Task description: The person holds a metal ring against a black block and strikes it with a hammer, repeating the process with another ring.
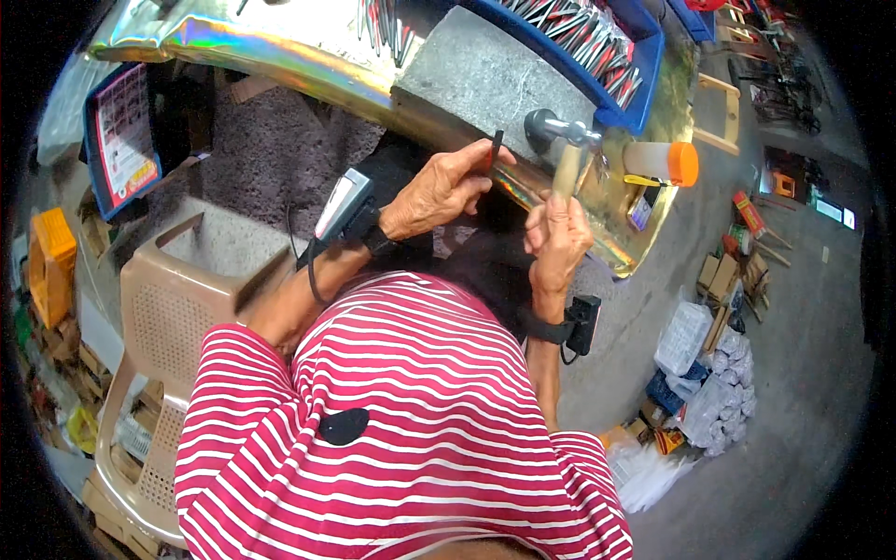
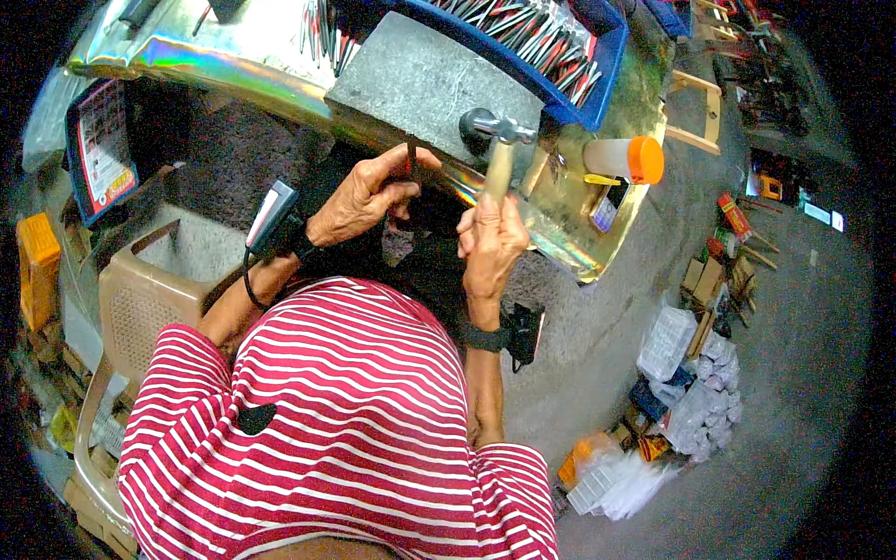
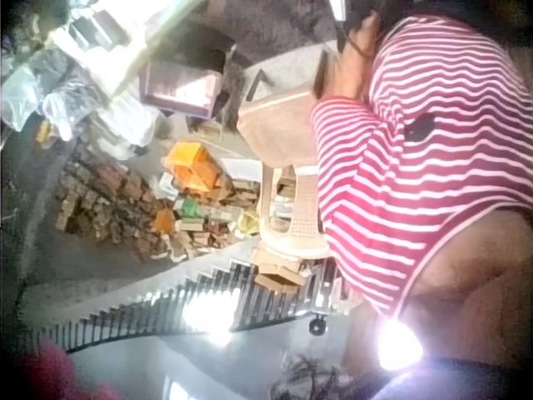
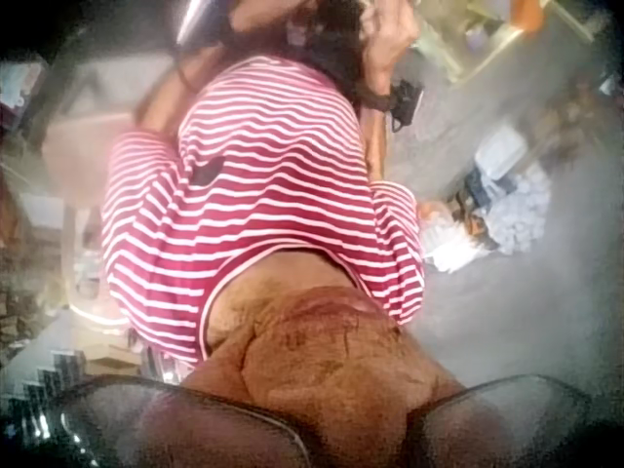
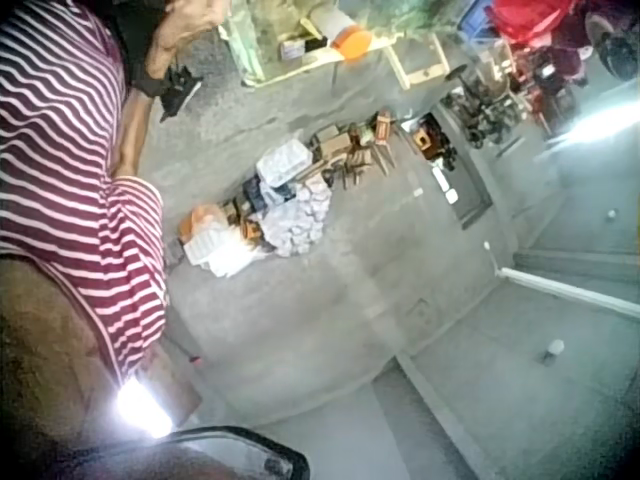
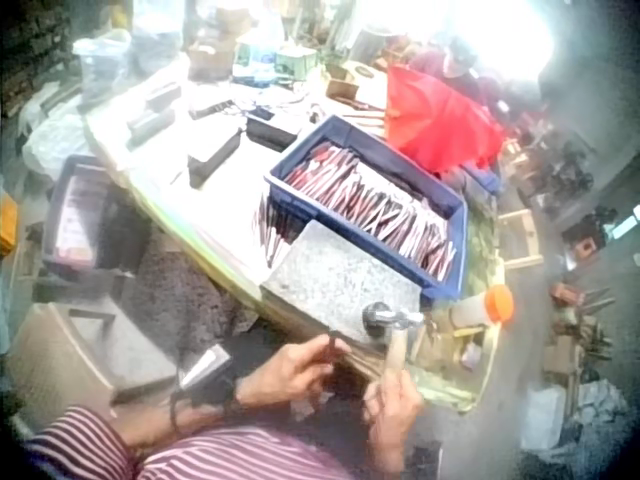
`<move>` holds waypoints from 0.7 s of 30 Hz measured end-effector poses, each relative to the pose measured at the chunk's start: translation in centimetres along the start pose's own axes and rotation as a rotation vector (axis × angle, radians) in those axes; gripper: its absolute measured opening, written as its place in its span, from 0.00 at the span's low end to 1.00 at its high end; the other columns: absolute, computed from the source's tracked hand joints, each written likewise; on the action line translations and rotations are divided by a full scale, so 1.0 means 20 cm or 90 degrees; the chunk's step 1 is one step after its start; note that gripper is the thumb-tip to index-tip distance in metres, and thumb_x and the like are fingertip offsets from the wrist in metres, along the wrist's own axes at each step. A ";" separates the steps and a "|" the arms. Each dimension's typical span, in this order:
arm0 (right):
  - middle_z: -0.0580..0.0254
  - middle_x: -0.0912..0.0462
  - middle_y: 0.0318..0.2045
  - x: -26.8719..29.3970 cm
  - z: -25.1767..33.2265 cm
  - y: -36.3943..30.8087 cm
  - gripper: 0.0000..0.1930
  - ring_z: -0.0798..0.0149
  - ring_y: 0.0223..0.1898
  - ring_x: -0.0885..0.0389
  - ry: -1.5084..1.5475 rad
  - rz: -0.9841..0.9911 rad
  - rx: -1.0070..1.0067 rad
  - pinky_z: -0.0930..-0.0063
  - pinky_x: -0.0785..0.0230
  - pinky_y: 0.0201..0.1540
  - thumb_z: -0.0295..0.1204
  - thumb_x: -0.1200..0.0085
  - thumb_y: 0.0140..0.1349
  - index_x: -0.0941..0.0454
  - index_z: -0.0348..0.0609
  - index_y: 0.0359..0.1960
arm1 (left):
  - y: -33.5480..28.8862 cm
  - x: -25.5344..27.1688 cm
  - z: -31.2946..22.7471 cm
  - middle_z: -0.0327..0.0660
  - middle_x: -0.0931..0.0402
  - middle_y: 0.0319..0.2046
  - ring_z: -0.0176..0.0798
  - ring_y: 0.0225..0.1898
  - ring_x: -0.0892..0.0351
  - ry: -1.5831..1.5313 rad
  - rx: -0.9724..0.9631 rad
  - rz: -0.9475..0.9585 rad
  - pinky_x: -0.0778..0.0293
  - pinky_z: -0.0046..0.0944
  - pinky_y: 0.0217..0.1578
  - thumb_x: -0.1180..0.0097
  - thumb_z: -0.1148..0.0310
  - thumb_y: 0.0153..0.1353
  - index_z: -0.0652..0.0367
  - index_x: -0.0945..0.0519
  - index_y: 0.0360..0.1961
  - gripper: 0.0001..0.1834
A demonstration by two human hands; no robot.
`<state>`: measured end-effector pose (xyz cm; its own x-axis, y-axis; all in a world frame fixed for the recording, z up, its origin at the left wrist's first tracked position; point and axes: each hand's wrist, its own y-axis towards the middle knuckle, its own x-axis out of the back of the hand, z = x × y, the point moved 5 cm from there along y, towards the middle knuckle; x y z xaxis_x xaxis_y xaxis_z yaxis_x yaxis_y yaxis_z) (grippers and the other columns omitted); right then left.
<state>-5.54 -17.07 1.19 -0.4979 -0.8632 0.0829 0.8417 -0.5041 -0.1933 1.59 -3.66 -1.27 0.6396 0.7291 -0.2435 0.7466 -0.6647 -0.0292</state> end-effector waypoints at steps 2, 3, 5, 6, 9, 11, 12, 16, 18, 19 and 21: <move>0.66 0.33 0.13 0.03 -0.01 0.02 0.11 0.79 0.10 0.43 0.023 0.002 -0.008 0.87 0.50 0.09 0.35 0.58 0.60 0.33 0.38 0.30 | 0.00 0.00 -0.02 0.34 0.36 0.20 0.25 0.18 0.38 0.023 -0.026 -0.009 0.37 0.25 0.19 0.60 0.83 0.52 0.61 0.34 0.43 0.16; 0.66 0.33 0.13 0.05 -0.01 0.03 0.11 0.79 0.10 0.43 0.056 -0.009 -0.023 0.87 0.50 0.09 0.35 0.58 0.60 0.33 0.37 0.30 | 0.00 0.00 -0.03 0.34 0.36 0.20 0.25 0.19 0.36 0.038 -0.063 -0.016 0.36 0.25 0.20 0.60 0.80 0.54 0.60 0.33 0.43 0.14; 0.65 0.32 0.14 0.08 -0.04 0.06 0.12 0.79 0.10 0.42 0.108 -0.022 -0.048 0.87 0.49 0.10 0.35 0.58 0.60 0.33 0.36 0.31 | -0.01 -0.01 -0.04 0.34 0.36 0.20 0.25 0.19 0.34 0.053 -0.101 -0.023 0.34 0.24 0.21 0.60 0.78 0.57 0.59 0.32 0.43 0.12; 0.65 0.32 0.14 0.08 -0.04 0.07 0.12 0.79 0.10 0.42 0.109 -0.021 -0.047 0.87 0.49 0.10 0.35 0.58 0.60 0.33 0.36 0.31 | -0.01 -0.01 -0.05 0.34 0.36 0.21 0.25 0.20 0.34 0.068 -0.138 -0.028 0.34 0.24 0.22 0.61 0.79 0.57 0.59 0.32 0.43 0.12; 0.63 0.32 0.15 0.09 -0.06 0.11 0.14 0.77 0.10 0.41 0.168 -0.018 -0.079 0.86 0.47 0.11 0.36 0.59 0.60 0.33 0.34 0.31 | -0.01 -0.01 -0.06 0.33 0.36 0.22 0.25 0.21 0.34 0.086 -0.168 -0.035 0.34 0.24 0.23 0.60 0.80 0.57 0.60 0.31 0.43 0.13; 0.63 0.32 0.15 0.10 -0.11 0.14 0.14 0.77 0.11 0.41 0.192 -0.014 -0.105 0.86 0.46 0.11 0.37 0.59 0.60 0.33 0.34 0.31 | -0.02 -0.01 -0.06 0.33 0.36 0.22 0.25 0.21 0.34 0.089 -0.160 -0.038 0.34 0.24 0.24 0.60 0.81 0.56 0.60 0.31 0.43 0.13; 0.62 0.32 0.15 0.11 -0.14 0.15 0.15 0.77 0.11 0.41 0.216 -0.013 -0.131 0.85 0.46 0.11 0.37 0.59 0.60 0.33 0.34 0.31 | -0.02 -0.01 -0.07 0.34 0.36 0.22 0.25 0.21 0.34 0.099 -0.166 -0.040 0.34 0.24 0.24 0.60 0.81 0.56 0.60 0.31 0.42 0.13; 0.60 0.31 0.15 0.12 -0.17 0.16 0.15 0.76 0.11 0.40 0.228 0.002 -0.137 0.85 0.45 0.11 0.37 0.59 0.60 0.33 0.34 0.31 | -0.02 0.00 -0.08 0.34 0.37 0.22 0.25 0.21 0.34 0.160 -0.207 -0.055 0.34 0.24 0.24 0.60 0.81 0.56 0.60 0.31 0.42 0.13; 0.60 0.30 0.16 0.12 -0.17 0.16 0.15 0.75 0.11 0.39 0.174 0.008 -0.125 0.83 0.44 0.11 0.38 0.59 0.60 0.33 0.34 0.31 | -0.02 0.00 -0.08 0.34 0.36 0.22 0.26 0.21 0.34 0.155 -0.217 -0.060 0.34 0.24 0.23 0.60 0.82 0.55 0.60 0.31 0.42 0.13; 0.60 0.30 0.16 0.12 -0.17 0.16 0.15 0.75 0.11 0.39 0.174 0.006 -0.124 0.83 0.44 0.11 0.38 0.59 0.60 0.33 0.34 0.31 | -0.03 0.00 -0.08 0.34 0.36 0.22 0.26 0.21 0.34 0.151 -0.227 -0.064 0.34 0.24 0.23 0.61 0.83 0.55 0.60 0.31 0.42 0.14; 0.60 0.30 0.16 0.13 -0.15 0.17 0.16 0.74 0.11 0.37 0.035 0.002 -0.104 0.82 0.43 0.12 0.39 0.61 0.61 0.33 0.35 0.29 | -0.02 0.00 -0.08 0.34 0.36 0.22 0.26 0.21 0.34 0.144 -0.203 -0.058 0.34 0.24 0.23 0.61 0.83 0.54 0.60 0.31 0.41 0.14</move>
<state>-4.72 -20.97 -2.23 -0.5100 -0.8596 0.0301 0.8001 -0.4870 -0.3501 1.52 -3.13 0.23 0.5655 0.8241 -0.0332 0.7989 -0.5372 0.2706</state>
